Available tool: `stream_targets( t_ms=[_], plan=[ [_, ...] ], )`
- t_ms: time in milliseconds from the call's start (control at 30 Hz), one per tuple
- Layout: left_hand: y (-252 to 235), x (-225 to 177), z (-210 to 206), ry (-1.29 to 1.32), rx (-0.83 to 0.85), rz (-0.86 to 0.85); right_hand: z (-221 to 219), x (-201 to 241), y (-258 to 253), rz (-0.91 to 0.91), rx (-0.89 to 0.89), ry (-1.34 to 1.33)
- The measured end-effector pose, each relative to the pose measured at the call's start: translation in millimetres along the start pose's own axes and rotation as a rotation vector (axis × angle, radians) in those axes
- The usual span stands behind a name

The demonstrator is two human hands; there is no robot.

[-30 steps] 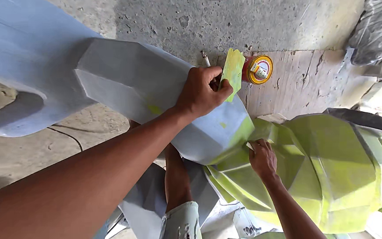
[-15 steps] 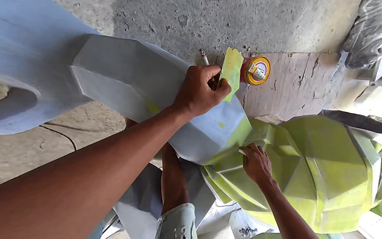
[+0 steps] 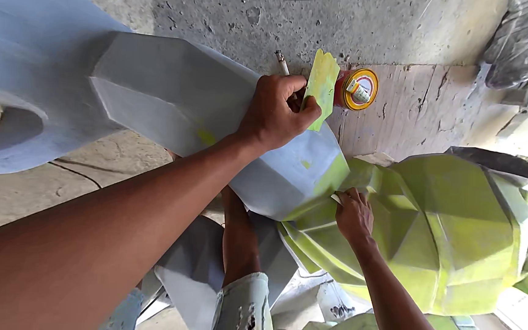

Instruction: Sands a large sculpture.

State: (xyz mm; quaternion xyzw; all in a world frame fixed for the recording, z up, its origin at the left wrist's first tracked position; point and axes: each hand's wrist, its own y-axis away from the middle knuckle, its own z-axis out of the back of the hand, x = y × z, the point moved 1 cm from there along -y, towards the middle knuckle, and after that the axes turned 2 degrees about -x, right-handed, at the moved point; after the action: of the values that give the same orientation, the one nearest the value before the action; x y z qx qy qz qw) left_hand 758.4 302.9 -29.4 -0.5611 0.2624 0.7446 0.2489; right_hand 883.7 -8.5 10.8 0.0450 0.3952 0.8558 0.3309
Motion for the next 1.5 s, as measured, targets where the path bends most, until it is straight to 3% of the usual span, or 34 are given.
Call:
stream_targets(
  t_ms=[167, 300, 400, 800, 967, 1133, 1333, 1500],
  plan=[
    [-1, 0, -1, 0.006, -0.01, 0.004, 7, -5, 8, 0.077, 0.054, -0.007],
    [0, 0, 0, 0.006, -0.006, 0.009, 15, -22, 0, 0.103, -0.094, -0.108],
    [0, -1, -1, 0.0, -0.002, 0.018, 4, -29, -14, 0.053, -0.068, -0.075],
    [-1, 1, -1, 0.003, 0.007, -0.003, 0, -2, 8, 0.064, -0.007, 0.001],
    [-1, 1, 0, -0.006, 0.005, -0.002, 9, -11, 11, 0.163, 0.066, -0.037],
    [-1, 1, 0, 0.013, 0.003, 0.002, 31, -49, -17, 0.248, -0.009, -0.2],
    [-1, 2, 0, 0.02, 0.006, -0.009, 10, -70, -42, 0.442, 0.079, -0.136],
    [-1, 2, 1, 0.014, 0.023, -0.019, 9, -66, -40, 0.45, 0.108, -0.102]
  ],
)
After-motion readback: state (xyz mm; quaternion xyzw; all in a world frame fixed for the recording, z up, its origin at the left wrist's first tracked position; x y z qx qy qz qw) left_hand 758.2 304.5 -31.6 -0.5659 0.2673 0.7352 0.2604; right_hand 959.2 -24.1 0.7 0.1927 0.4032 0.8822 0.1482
